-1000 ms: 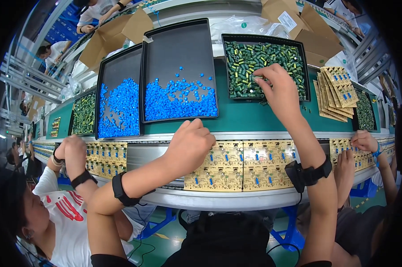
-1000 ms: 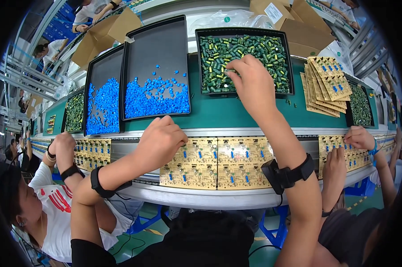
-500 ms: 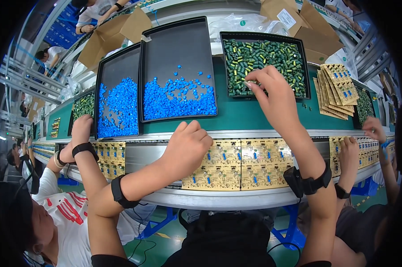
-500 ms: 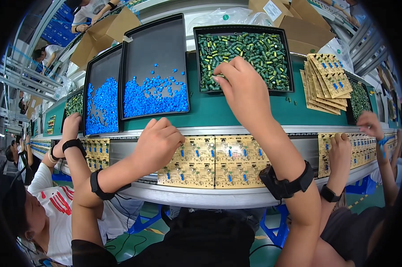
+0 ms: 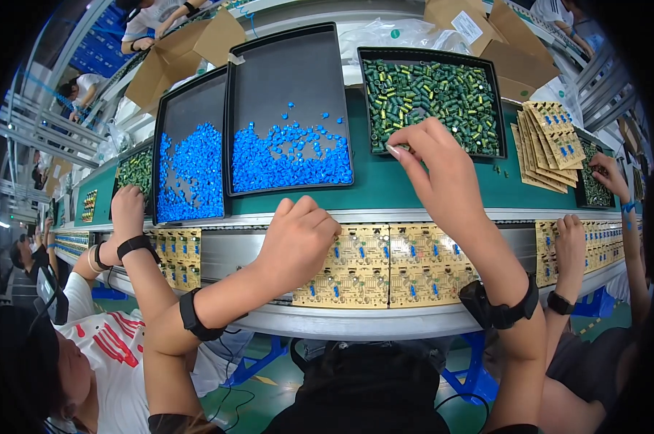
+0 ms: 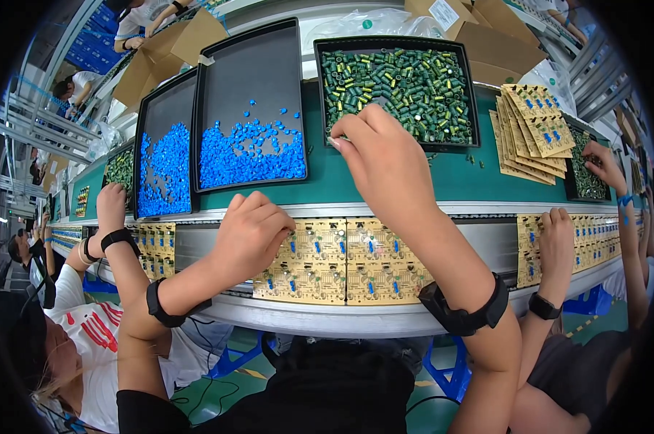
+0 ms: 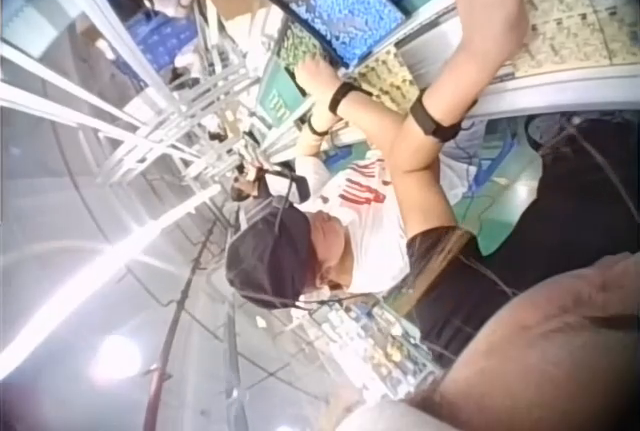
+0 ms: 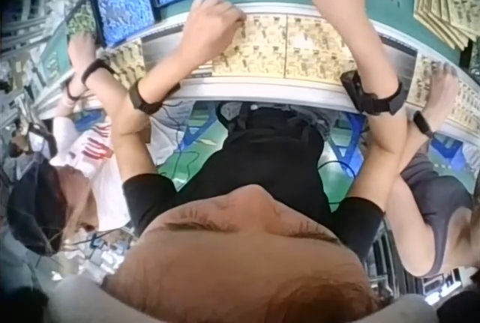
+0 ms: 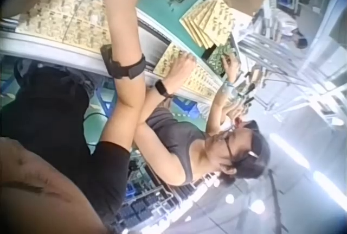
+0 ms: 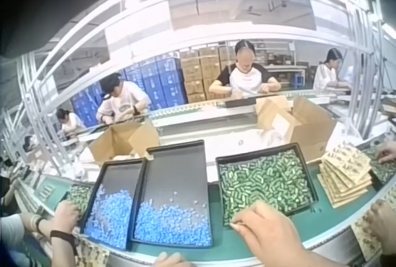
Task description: The person picks up capacitors and blue components from trays and inserts them into circuit boards on a conveyor belt by hand. After placing the components, the person pushes the circuit boards along the assembly line.
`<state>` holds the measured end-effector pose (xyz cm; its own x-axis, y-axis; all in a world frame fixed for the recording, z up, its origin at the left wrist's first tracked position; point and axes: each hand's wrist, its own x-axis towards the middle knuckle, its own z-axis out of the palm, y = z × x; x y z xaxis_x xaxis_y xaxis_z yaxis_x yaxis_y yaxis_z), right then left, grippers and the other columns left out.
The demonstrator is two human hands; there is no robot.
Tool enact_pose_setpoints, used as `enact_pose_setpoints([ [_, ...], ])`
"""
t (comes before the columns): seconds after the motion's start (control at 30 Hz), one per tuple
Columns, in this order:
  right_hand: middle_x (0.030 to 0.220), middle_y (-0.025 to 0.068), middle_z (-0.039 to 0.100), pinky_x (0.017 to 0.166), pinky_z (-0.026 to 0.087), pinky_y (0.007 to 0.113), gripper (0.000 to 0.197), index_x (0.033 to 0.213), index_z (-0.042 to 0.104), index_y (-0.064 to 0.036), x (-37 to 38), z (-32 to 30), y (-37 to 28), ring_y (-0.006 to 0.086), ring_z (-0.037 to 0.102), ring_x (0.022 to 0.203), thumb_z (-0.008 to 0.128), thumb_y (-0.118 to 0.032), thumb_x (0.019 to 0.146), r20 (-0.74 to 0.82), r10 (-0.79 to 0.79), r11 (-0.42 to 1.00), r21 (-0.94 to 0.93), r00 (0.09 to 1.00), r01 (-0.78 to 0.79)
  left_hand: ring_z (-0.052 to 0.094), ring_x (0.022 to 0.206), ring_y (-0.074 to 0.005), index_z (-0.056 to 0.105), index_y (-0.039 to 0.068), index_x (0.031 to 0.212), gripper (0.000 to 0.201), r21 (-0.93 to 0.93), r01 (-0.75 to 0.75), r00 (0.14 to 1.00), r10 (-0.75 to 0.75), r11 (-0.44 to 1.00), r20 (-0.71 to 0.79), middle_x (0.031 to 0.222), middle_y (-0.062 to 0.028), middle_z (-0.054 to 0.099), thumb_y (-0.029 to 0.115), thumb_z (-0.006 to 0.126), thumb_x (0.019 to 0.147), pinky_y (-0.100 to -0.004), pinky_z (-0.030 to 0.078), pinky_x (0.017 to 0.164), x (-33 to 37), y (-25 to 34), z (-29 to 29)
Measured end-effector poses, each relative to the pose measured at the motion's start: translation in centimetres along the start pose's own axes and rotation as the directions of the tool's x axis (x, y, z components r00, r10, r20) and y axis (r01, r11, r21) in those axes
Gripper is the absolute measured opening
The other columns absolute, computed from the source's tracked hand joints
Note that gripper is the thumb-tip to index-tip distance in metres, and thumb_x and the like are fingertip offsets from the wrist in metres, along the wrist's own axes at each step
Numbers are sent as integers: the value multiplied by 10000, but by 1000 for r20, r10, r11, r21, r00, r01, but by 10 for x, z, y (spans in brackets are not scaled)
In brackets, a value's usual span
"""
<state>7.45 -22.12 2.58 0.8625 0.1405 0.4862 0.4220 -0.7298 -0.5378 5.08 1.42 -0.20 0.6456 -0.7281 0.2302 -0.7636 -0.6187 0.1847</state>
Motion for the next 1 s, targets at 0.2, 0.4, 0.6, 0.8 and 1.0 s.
enact_pose_setpoints([
  [0.2, 853, 86, 547, 672, 463, 316, 97, 957, 619, -55, -6, -1, -1, 228, 593, 756, 603, -43, 862, 7, -33, 999, 15, 999, 33, 527, 811, -202, 637, 99, 798, 152, -21, 30, 998, -31, 999, -47, 783, 0, 606, 40, 701, 673, -354, 328, 713, -3, 2, -1],
  [0.4, 856, 84, 544, 679, 461, 316, 92, 951, 617, -48, -9, -3, -4, 229, 582, 754, 611, -52, 859, 21, -45, 997, 65, 999, 44, 528, 841, -201, 631, 92, 850, 185, 92, -17, 1000, 17, 996, -1, 816, 0, 595, 38, 667, 676, -363, 333, 737, -4, 7, -5],
  [0.6, 795, 6, 607, 615, 425, 227, 62, 941, 625, -38, -19, -3, -8, 72, 575, 722, 598, -57, 889, 273, 199, 837, 453, 941, -308, 520, 882, -199, 626, 81, 868, 182, 195, -37, 998, 24, 980, 66, 845, -11, 586, 60, 618, 687, -369, 352, 776, -7, 12, -6],
  [0.8, 896, 55, 650, 692, 470, 239, 153, 1023, 634, 10, -33, -10, -4, 110, 616, 820, 562, -87, 927, 556, 314, 386, 666, 770, -638, 520, 893, -208, 629, 77, 876, 202, 39, -18, 999, 16, 999, 34, 845, -16, 584, 57, 613, 675, -371, 357, 790, -9, 6, 3],
  [1.0, 916, 73, 654, 730, 474, 250, 188, 1074, 623, 23, -43, -11, 3, 123, 616, 852, 571, -57, 912, 581, 350, 377, 630, 734, -679, 527, 880, -206, 644, 85, 870, 189, 25, -55, 995, 53, 998, 84, 819, -9, 596, 90, 642, 681, -351, 371, 775, 0, 8, 0],
])
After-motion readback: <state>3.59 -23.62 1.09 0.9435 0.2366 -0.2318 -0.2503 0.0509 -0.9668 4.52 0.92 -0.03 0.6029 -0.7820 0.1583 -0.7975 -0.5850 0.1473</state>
